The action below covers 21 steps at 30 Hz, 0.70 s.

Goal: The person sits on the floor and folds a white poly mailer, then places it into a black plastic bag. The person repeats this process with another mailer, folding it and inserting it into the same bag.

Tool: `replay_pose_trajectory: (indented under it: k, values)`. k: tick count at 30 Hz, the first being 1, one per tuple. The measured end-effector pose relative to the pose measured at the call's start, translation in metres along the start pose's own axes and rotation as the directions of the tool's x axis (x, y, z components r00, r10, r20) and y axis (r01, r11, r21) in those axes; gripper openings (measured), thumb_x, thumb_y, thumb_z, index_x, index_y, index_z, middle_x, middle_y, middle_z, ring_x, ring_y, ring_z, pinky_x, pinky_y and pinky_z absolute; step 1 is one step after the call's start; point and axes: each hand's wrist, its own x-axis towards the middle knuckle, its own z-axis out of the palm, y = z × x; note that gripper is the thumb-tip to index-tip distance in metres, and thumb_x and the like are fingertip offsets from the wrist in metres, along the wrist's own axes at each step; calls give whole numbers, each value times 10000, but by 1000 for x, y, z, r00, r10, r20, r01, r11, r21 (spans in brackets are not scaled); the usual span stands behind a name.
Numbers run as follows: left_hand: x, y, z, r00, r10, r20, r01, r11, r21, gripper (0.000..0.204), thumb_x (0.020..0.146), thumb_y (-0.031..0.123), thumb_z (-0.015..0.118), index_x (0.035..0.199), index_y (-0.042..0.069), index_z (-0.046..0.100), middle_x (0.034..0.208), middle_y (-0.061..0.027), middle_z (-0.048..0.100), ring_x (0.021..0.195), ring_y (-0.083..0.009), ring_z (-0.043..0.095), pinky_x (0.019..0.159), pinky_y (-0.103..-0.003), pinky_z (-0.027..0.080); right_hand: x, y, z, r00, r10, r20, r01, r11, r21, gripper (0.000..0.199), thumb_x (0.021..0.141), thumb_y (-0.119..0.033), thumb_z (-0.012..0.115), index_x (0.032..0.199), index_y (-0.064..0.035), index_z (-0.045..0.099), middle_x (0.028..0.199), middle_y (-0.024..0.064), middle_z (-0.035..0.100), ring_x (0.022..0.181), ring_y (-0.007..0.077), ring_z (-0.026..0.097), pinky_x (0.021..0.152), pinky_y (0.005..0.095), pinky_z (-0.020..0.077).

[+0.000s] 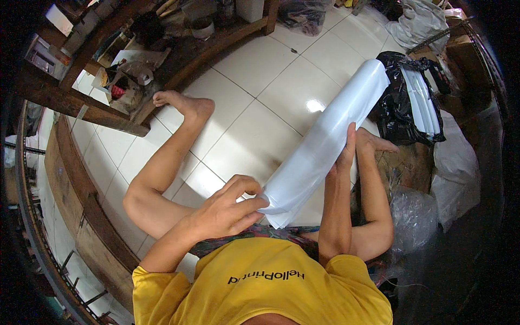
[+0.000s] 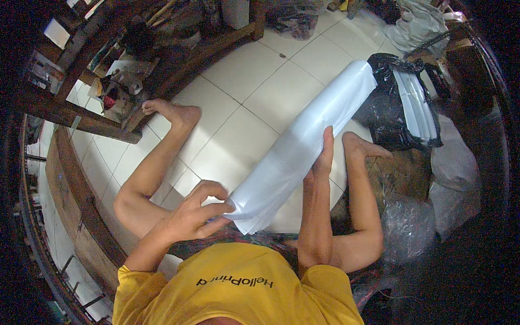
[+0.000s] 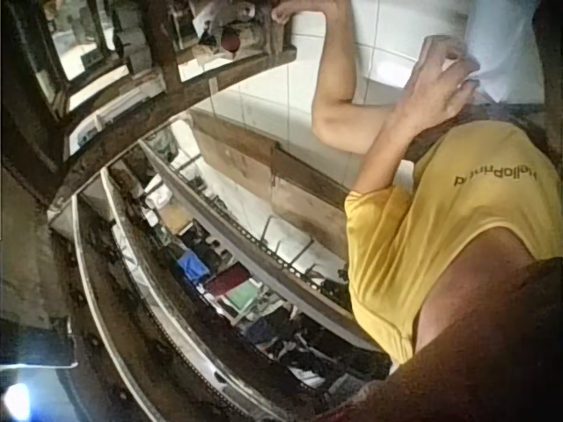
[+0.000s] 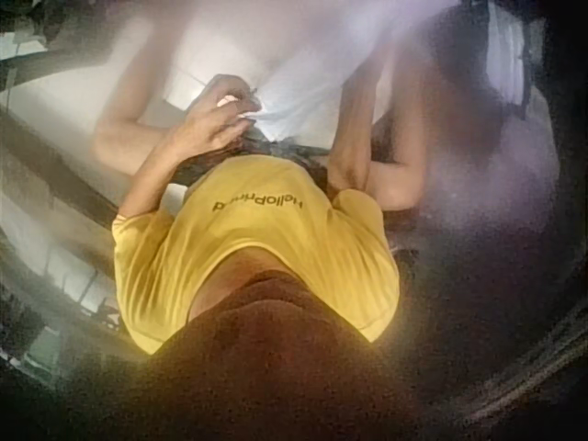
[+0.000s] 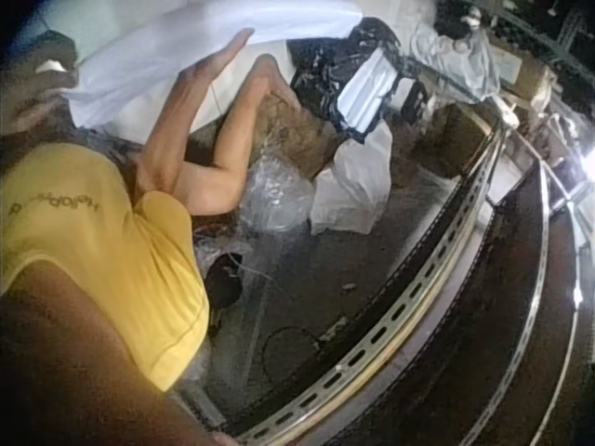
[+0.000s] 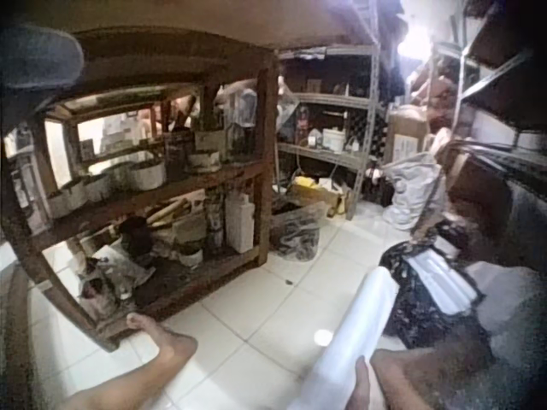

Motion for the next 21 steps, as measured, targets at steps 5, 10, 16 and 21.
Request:
replay_pose_trajectory:
  k: [5, 10, 16, 21]
  values:
    - [-22, -13, 13, 973, 209, -95, -163, 920, 358, 212, 744, 31, 775, 925, 66, 668, 960, -85, 622, 1017, -285, 636, 819, -360, 548, -6, -4, 13, 1000, -24, -13, 24, 1000, 7, 670, 991, -568, 530, 1358, -7, 518, 1215, 129, 642, 1083, 248, 631, 939, 402, 530]
    - [-37, -25, 19, 934, 334, -126, -256, 873, 415, 211, 706, 149, 820, 842, 104, 665, 926, -56, 607, 966, -275, 637, 814, -396, 506, -12, -9, 24, 995, -91, -46, 86, 992, -95, 723, 972, -582, 557, 1392, 1, 477, 1250, 155, 617, 1137, 269, 602, 972, 407, 507]
    - [1, -39, -9, 902, -265, -341, 255, 964, -74, 829, 700, 262, 852, 1363, -10, 435, 1340, -241, 473, 1197, -390, 510, 1014, -504, 416, -15, -3, 24, 977, -211, 0, 209, 965, -159, 708, 959, -440, 625, 1429, 36, 395, 1266, 173, 579, 1146, 293, 586, 1005, 420, 482]
    - [91, -36, 71, 962, -217, -169, 243, 957, 159, 1192, 617, 317, 928, 1526, -28, 239, 1477, -331, 335, 1315, -485, 415, 1082, -550, 358, -33, -1, 69, 911, -413, 15, 393, 853, -344, 678, 906, -274, 741, 1390, 48, 392, 1257, 164, 549, 1121, 261, 573, 1002, 378, 455]
